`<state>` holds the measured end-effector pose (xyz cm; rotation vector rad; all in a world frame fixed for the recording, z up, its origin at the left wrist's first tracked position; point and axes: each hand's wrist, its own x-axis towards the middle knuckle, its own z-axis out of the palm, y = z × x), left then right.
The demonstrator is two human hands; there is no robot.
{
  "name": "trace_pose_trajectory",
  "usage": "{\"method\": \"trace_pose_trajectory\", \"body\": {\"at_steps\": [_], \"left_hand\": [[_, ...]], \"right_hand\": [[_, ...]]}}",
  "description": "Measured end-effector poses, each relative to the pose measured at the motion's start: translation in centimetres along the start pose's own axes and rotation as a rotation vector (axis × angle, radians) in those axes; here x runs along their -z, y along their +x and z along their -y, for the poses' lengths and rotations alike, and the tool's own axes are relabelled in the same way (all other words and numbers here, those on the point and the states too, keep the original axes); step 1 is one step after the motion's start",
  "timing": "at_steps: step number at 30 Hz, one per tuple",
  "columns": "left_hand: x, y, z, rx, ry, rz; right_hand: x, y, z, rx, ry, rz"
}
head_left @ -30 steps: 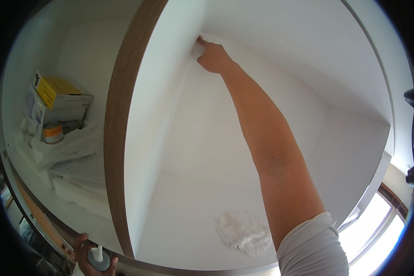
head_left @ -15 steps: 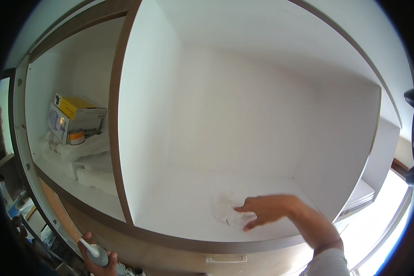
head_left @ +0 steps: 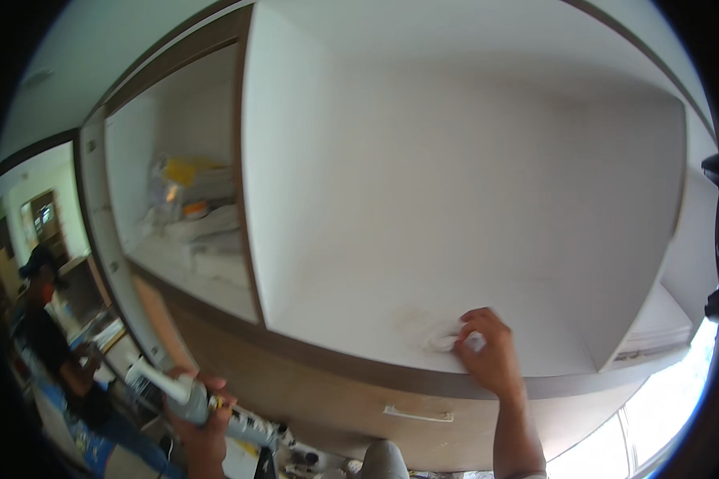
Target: The person applies white sealant from a caulking gun into the corners and seams of a white cabinet interior, then smooths the bead with a finger and wipes excess with a cloth. The person repeats this process across multiple corners and edges of the cabinet.
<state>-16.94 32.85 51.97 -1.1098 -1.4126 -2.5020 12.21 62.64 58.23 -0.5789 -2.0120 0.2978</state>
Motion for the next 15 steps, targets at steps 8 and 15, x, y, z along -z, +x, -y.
{"method": "trace_pose_trajectory", "body": {"at_steps": [8,15], "left_hand": [[-3.4,2.5,-5.3,-0.176,-0.574,0.068],[-6.0,2.3,-4.7,-0.183,-0.88,0.317]], "right_hand": [[-9.1,-15.8,3.7,-0.059,1.045,1.391],[-16.5,-24.3,6.6,-0.601,2.156,0.893]]}}
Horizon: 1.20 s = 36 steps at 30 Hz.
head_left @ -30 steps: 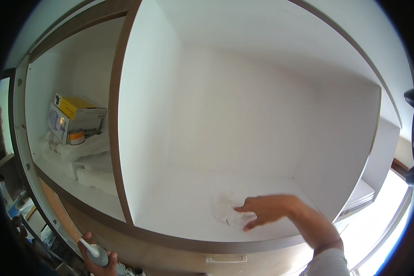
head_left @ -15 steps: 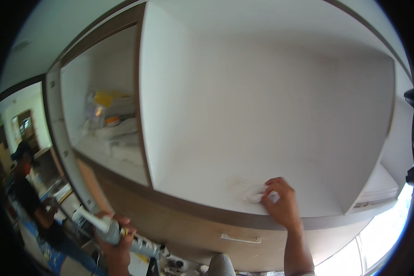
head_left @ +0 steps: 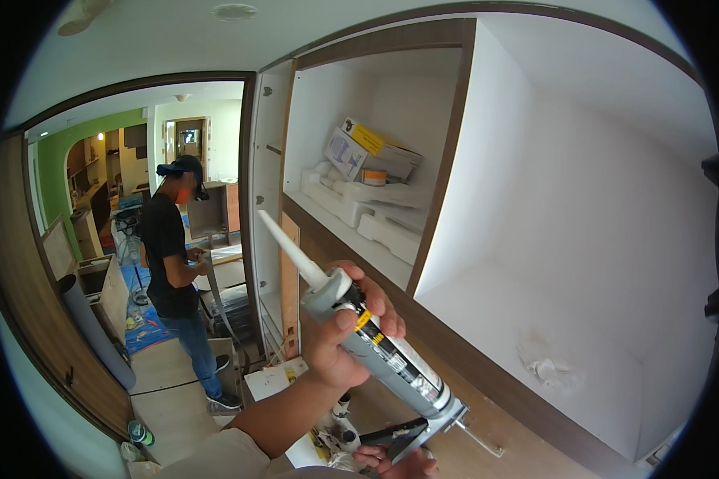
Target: The person applies white sealant from a caulking gun into the corners and seams of a white cabinet interior, then smooths the bead with a finger and wipes excess with a cloth. The person repeats this process across multiple corners and edges of the cabinet.
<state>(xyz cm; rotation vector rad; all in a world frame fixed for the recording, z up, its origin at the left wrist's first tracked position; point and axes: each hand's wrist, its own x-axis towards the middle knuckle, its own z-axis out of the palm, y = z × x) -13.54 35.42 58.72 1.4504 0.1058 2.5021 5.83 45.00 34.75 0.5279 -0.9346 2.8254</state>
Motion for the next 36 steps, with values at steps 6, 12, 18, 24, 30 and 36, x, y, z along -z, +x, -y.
{"method": "trace_pose_trajectory", "body": {"at_steps": [6,12,18,24,30,36], "left_hand": [[-1.0,-1.8,3.0,0.137,-0.231,0.069],[-2.0,-1.7,4.2,0.143,-0.286,0.114],[-3.0,-3.1,3.0,0.347,0.12,-0.124],[-3.5,-4.2,2.5,0.452,0.025,-0.293],[-4.5,-4.5,2.4,0.45,0.05,-0.303],[-4.6,-5.0,2.6,0.433,0.039,-0.305]], "right_hand": [[-0.9,0.5,0.9,0.187,-0.151,0.019],[-4.2,0.0,2.2,0.194,-0.338,0.033],[-5.4,-0.4,2.2,0.213,-0.24,-0.09],[-4.0,-1.2,1.7,0.209,-0.151,-0.223],[-2.7,-1.5,2.1,0.177,-0.112,-0.167],[-1.9,-2.1,1.9,0.192,-0.127,-0.113]]}}
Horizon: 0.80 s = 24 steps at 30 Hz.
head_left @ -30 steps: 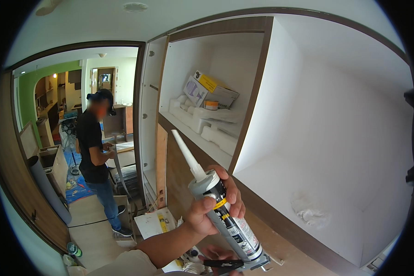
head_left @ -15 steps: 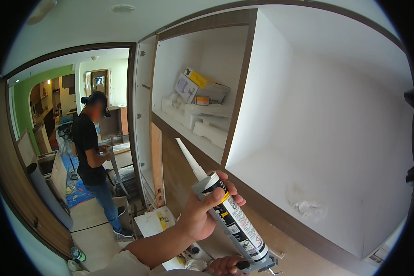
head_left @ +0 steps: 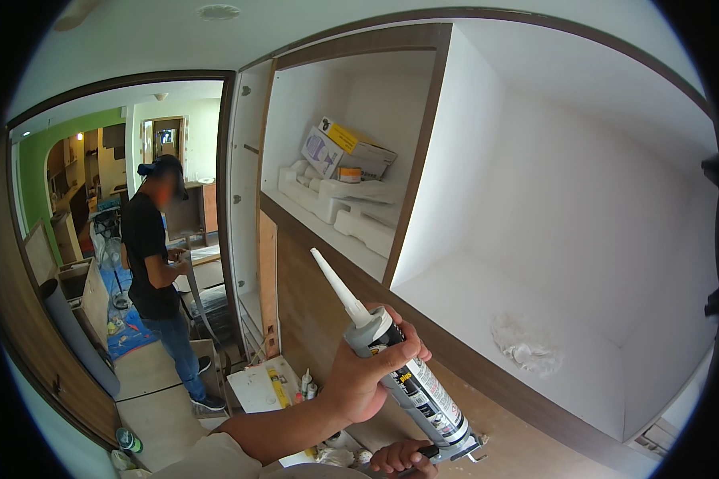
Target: The person applies white sealant from a caulking gun into the corners and seams of a white cabinet interior, then smooths the bead with a finger and wipes excess with a cloth. The person repeats this process across multiple corners and edges of the cabinet.
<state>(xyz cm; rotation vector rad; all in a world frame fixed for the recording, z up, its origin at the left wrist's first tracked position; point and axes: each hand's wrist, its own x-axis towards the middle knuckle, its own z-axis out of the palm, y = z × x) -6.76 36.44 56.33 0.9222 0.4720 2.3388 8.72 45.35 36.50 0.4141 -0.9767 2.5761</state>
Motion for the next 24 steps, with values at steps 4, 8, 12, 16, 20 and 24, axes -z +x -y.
{"method": "trace_pose_trajectory", "body": {"at_steps": [4,8,12,16,20,24], "left_hand": [[0.2,-0.2,0.2,-0.027,0.021,0.009],[0.4,-0.2,0.3,-0.031,0.071,0.017],[0.6,-0.3,0.8,-0.053,0.151,0.041],[0.4,-0.7,1.3,-0.099,0.237,0.119],[-0.5,0.3,1.7,-0.107,0.257,0.246],[-1.8,1.7,2.9,-0.07,0.263,0.274]], "right_hand": [[0.1,0.0,0.0,-0.017,0.008,0.004],[-0.2,0.1,0.2,-0.036,0.036,-0.017],[-0.4,-0.2,0.3,-0.042,0.069,-0.04],[-0.4,-1.0,0.1,-0.12,0.184,-0.034],[-0.3,-1.4,0.3,-0.158,0.348,-0.013],[-0.5,-1.5,0.4,-0.085,0.435,-0.062]]}}
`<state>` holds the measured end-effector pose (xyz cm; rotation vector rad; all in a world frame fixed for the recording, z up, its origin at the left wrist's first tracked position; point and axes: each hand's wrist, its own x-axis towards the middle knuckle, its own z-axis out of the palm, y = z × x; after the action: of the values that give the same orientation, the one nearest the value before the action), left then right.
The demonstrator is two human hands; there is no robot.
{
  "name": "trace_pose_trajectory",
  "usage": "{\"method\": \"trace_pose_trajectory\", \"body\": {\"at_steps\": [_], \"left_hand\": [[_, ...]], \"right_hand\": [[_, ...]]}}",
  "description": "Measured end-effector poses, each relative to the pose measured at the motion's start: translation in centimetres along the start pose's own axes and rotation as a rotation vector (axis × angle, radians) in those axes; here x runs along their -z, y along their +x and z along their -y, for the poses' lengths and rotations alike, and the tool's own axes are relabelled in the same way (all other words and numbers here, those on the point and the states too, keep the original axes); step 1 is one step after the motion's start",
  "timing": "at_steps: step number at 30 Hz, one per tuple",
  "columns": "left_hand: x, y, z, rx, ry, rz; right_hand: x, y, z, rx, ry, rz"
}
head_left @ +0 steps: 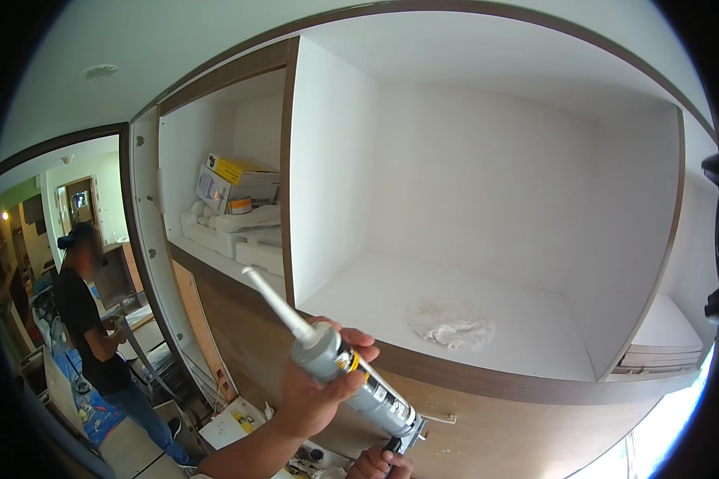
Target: The person applies white sealant from a caulking gun into the corners and seams of a white cabinet interior, then smooths the bead with a finger and wipes excess with a cloth. The person repeats this process across multiple corners and edges of the cabinet.
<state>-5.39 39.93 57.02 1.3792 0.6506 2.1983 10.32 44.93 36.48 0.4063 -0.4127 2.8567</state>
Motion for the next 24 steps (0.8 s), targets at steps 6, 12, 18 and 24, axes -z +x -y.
{"method": "trace_pose_trajectory", "body": {"at_steps": [6,12,18,24], "left_hand": [[0.6,1.9,2.0,0.011,-0.017,-0.13],[2.7,0.4,3.0,-0.066,0.332,-0.11],[1.8,-4.2,5.8,-0.008,0.498,-0.054],[2.3,-6.8,6.1,0.011,0.627,0.01]], "right_hand": [[1.0,1.3,2.4,-0.033,-0.235,0.013],[-4.2,0.2,7.8,-0.124,-1.564,-0.55],[-14.6,4.1,8.5,0.936,-1.373,-0.022],[-17.4,7.6,6.4,0.849,-1.191,0.128]]}}
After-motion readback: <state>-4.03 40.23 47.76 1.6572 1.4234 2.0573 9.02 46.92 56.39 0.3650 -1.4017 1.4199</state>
